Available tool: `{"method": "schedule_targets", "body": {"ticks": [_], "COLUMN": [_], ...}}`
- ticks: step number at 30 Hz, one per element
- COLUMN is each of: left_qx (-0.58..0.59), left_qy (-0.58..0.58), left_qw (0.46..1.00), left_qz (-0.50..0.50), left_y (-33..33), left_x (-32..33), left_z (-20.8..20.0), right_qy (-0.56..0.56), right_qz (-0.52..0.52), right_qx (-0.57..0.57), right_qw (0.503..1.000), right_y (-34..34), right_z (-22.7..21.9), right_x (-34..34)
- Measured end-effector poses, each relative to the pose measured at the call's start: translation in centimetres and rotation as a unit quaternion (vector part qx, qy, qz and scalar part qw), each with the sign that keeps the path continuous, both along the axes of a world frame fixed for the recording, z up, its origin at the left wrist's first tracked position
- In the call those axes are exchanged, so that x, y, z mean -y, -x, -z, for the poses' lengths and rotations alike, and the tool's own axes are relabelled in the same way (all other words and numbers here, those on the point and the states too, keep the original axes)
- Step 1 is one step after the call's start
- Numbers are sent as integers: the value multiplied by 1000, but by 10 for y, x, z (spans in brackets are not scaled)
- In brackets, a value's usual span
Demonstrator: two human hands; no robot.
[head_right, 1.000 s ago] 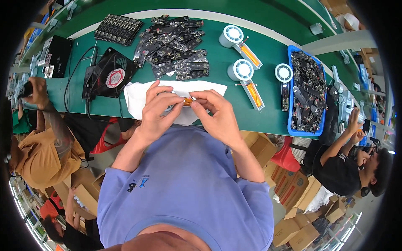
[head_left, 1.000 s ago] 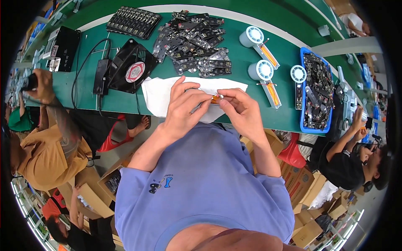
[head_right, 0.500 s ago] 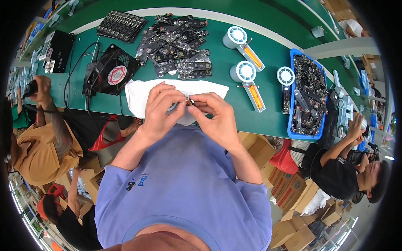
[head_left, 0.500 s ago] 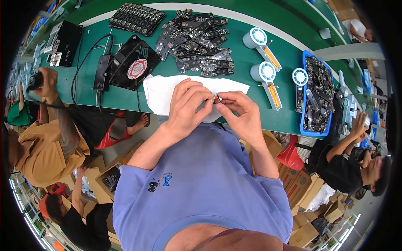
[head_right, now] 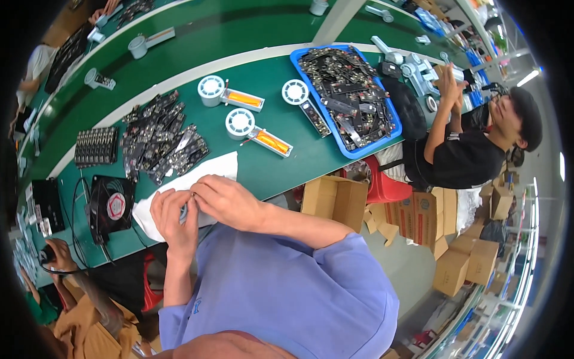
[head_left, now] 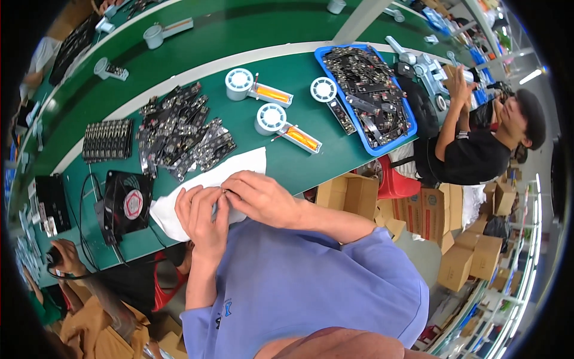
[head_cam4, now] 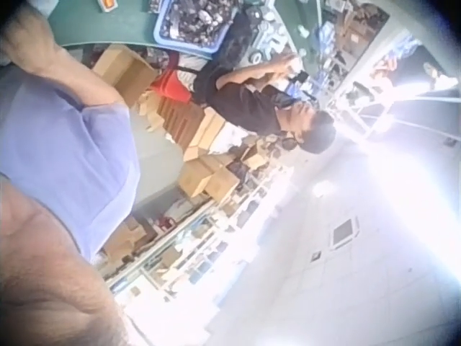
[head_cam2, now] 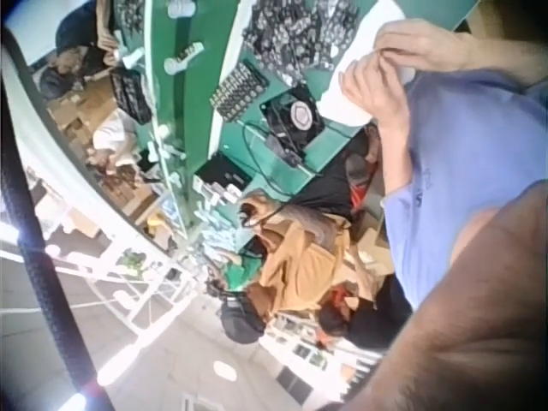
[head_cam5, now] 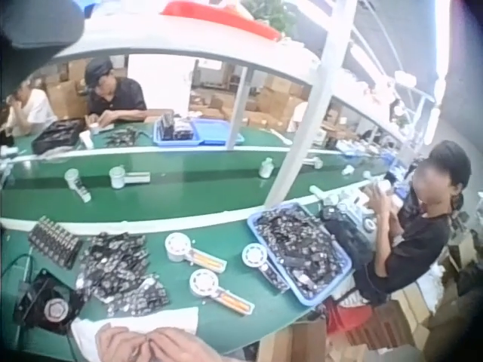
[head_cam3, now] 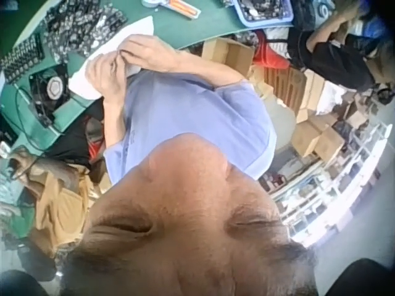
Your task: The person assembles electronic components by connecting ribbon cables to PCB boards, working under a magnifying light.
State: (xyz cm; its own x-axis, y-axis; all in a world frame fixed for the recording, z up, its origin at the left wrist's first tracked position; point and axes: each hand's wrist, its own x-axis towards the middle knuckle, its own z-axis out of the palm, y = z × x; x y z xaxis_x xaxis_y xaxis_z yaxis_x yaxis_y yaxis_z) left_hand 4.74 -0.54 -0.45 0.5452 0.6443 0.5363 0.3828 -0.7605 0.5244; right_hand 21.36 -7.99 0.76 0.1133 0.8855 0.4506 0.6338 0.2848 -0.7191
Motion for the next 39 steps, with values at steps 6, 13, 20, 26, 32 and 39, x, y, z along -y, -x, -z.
{"method": "schedule_targets", "body": {"ticks": [6,13,20,26,32,39], "left_qx": [-41,-38,0,18,25,33], "left_qy": [5,-4,2,16,-6,-14], "left_qw": [999,999,1000,1000,1000,999], "left_qz": [21,13,3,-6,10,16], "left_y": [2,4,-7,-4,0,-2], "left_x": [3,3,-1,1,0,-1], "left_z": [-5,-4,4,6,7,7], "right_qy": [-26,-43,-45,-18,-21,-27], "right_qz": [14,19,32,24,4,10], "right_qx": [52,57,49,48,69,81], "right_qw": [998,997,997,998,997,996], "right_y": [3,3,-2,-2,-1,-1], "right_z": [15,13,12,13,8,8], "right_x": [3,0,-6,-8,-6,-7]}}
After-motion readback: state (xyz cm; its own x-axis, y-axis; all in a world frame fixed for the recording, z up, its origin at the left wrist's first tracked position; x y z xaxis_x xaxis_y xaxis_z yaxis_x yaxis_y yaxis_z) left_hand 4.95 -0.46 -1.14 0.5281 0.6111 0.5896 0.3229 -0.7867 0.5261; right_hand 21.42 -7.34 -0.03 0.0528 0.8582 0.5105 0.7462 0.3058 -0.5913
